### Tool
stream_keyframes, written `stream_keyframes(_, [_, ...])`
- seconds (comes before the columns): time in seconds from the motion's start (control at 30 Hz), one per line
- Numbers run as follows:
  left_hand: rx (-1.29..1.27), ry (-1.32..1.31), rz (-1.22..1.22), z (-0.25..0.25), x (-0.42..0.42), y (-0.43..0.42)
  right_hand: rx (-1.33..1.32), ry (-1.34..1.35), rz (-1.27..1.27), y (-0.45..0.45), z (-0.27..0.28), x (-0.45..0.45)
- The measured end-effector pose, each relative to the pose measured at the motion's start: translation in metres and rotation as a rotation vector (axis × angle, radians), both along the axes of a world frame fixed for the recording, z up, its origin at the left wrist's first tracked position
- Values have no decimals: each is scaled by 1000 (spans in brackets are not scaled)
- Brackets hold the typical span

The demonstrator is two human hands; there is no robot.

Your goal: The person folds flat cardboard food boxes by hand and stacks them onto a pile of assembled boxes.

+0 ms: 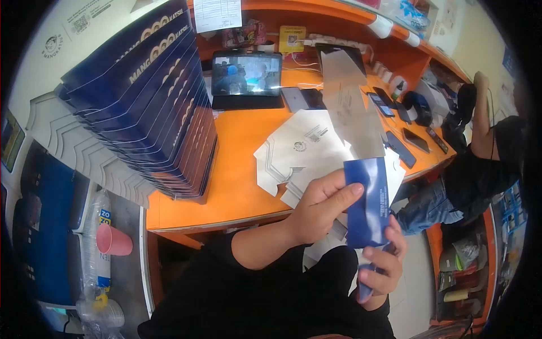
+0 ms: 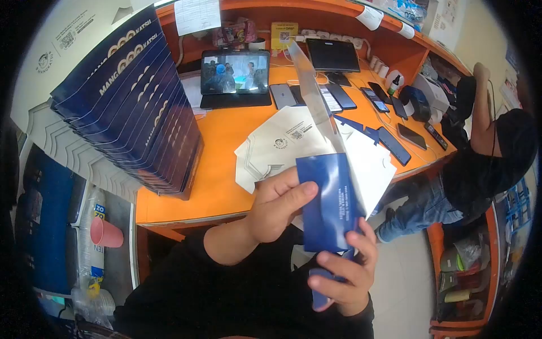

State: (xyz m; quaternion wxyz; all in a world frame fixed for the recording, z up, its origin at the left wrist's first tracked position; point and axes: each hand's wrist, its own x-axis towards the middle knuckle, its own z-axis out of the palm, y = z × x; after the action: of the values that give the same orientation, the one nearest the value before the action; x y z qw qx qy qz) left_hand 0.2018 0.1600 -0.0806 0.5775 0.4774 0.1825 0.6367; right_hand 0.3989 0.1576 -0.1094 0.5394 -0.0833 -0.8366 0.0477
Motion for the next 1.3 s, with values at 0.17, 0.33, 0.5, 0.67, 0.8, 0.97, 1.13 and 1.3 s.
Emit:
stream_keyframes(0.17, [134, 214, 92, -2, 29, -7, 18, 35, -469, 1, 9, 2])
stream_keyframes(0.33, [188, 321, -84, -3, 40, -4, -42, 176, -593, 12, -1, -14])
stream_keyframes(0.5, [535, 588, 402, -1, 37, -2, -325, 415, -289, 16, -20, -12])
stream_keyframes(0.67, [350, 1030, 365, -22, 2, -8, -572, 533, -332, 55, -50, 17])
stream_keyframes(0.8, [304, 1111, 380, -35, 0, -7, -131, 408, -555, 70, -49, 28])
stream_keyframes(0.97, [277, 1245, 322, -28, -1, -9, -254, 157, -486, 37, -5, 25])
stream_keyframes(1.13, [388, 1329, 308, -35, 8, -4, -201, -132, -391, 23, 5, 25])
stream_keyframes(1.3, [465, 1268, 427, -31, 15, -3, -149, -73, -501, 20, 0, 24])
